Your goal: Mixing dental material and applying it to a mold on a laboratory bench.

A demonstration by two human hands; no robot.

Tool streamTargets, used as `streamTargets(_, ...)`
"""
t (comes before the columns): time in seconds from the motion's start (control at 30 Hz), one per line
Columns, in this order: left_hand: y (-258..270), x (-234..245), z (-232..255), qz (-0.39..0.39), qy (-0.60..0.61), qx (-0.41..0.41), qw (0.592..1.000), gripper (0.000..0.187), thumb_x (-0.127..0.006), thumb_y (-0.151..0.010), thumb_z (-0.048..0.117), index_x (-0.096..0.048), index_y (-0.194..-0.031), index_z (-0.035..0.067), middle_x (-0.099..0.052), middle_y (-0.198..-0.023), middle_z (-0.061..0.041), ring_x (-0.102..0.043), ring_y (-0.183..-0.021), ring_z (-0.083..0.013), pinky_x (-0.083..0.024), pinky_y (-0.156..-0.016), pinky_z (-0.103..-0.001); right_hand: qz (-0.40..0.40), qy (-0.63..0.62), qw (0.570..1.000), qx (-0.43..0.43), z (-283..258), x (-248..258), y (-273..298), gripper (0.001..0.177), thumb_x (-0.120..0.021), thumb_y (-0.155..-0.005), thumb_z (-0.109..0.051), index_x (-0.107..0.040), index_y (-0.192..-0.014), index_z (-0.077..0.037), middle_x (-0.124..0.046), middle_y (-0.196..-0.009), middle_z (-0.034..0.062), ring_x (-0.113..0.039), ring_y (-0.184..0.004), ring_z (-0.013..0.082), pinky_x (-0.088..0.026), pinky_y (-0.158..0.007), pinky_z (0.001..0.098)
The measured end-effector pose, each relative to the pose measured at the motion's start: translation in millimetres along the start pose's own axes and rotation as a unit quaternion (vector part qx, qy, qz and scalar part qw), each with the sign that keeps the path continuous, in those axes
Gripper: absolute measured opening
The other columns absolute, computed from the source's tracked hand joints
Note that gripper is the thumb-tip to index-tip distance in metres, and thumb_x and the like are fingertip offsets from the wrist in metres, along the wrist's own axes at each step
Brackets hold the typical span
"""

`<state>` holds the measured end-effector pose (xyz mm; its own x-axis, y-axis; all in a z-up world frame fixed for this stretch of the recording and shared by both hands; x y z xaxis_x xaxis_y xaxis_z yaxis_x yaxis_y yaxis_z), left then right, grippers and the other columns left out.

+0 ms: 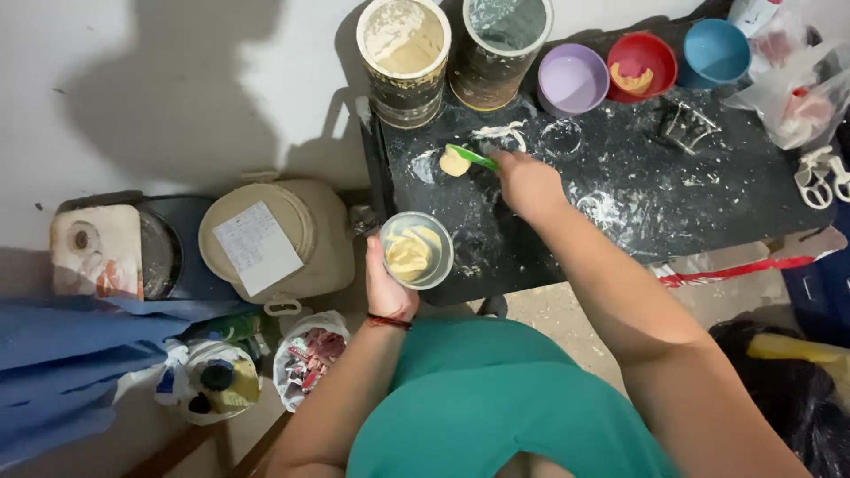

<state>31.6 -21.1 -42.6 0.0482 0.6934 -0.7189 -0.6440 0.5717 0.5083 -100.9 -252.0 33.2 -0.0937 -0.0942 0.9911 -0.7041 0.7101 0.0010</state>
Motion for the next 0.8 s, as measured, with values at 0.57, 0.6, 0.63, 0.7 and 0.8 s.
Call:
streamTargets(0.57, 3, -10, 8, -0.054, -0.022, -0.030, 0.998, 0.045, -0.056, -0.105, 0.042, -0.066, -0.127, 0.005, -0.073, -0.114, -0.023, -0.072, -0.111, -0.0348, -0.063, -0.089, -0.052, 0.146, 0.089, 0.984, 0.053, 30, -42, -25, 0.025, -0.059, -0.094, -0.024, -0.076, -0.112, -0.024, -0.071, -0.097, 0.0016, -0.075, -0.088, 0.0273, -0.060, -0.068, 0.0399)
streamTargets(0.6, 0, -10, 7, -0.053, -0.026, -0.033, 0.998, 0.046, -0.056, -0.105, 0.044, -0.066, -0.128, 0.005, -0.073, -0.113, -0.021, -0.072, -0.108, -0.0337, -0.063, -0.088, -0.051, 0.159, 0.100, 0.981, 0.056, 33, -47, -30, 0.026, -0.058, -0.092, -0.025, -0.076, -0.111, -0.024, -0.072, -0.097, 0.0004, -0.075, -0.088, 0.0263, -0.060, -0.068, 0.0395)
streamTargets(0.63, 0, -10, 8, -0.055, -0.026, -0.033, 0.998, 0.046, -0.056, -0.105, 0.044, -0.066, -0.128, 0.005, -0.073, -0.113, -0.021, -0.072, -0.108, -0.0337, -0.063, -0.088, -0.051, 0.161, 0.100, 0.980, 0.055, 30, -44, -29, 0.026, -0.058, -0.092, -0.025, -0.076, -0.111, -0.024, -0.072, -0.097, 0.0004, -0.075, -0.088, 0.0263, -0.060, -0.068, 0.0395)
streamTargets(0.7, 3, -9, 9, -0.054, -0.036, -0.037, 0.997, 0.046, -0.058, -0.104, 0.044, -0.066, -0.127, 0.005, -0.074, -0.113, -0.021, -0.073, -0.108, -0.0329, -0.063, -0.088, -0.051, 0.167, 0.096, 0.979, 0.066, 23, -40, -21, 0.024, -0.057, -0.093, -0.027, -0.077, -0.106, -0.026, -0.073, -0.100, -0.0016, -0.076, -0.091, 0.0243, -0.060, -0.068, 0.0377)
streamTargets(0.8, 6, -12, 10, -0.059, -0.030, -0.038, 0.997, 0.046, -0.057, -0.104, 0.043, -0.066, -0.127, 0.005, -0.074, -0.113, -0.022, -0.073, -0.108, -0.0339, -0.064, -0.087, -0.051, 0.165, 0.076, 0.983, 0.039, 14, -22, -11, 0.017, -0.061, -0.091, -0.026, -0.075, -0.102, -0.025, -0.070, -0.089, -0.0003, -0.074, -0.082, 0.0270, -0.059, -0.065, 0.0395)
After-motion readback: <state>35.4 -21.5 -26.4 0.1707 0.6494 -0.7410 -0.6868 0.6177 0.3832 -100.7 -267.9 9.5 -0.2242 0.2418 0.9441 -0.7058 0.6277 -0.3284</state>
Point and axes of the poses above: each hand's wrist, its own y-axis away from the middle knuckle, its own x-axis out of the back of the hand, z = x × y, the point moved 2 cm from there along -y, towards the middle knuckle
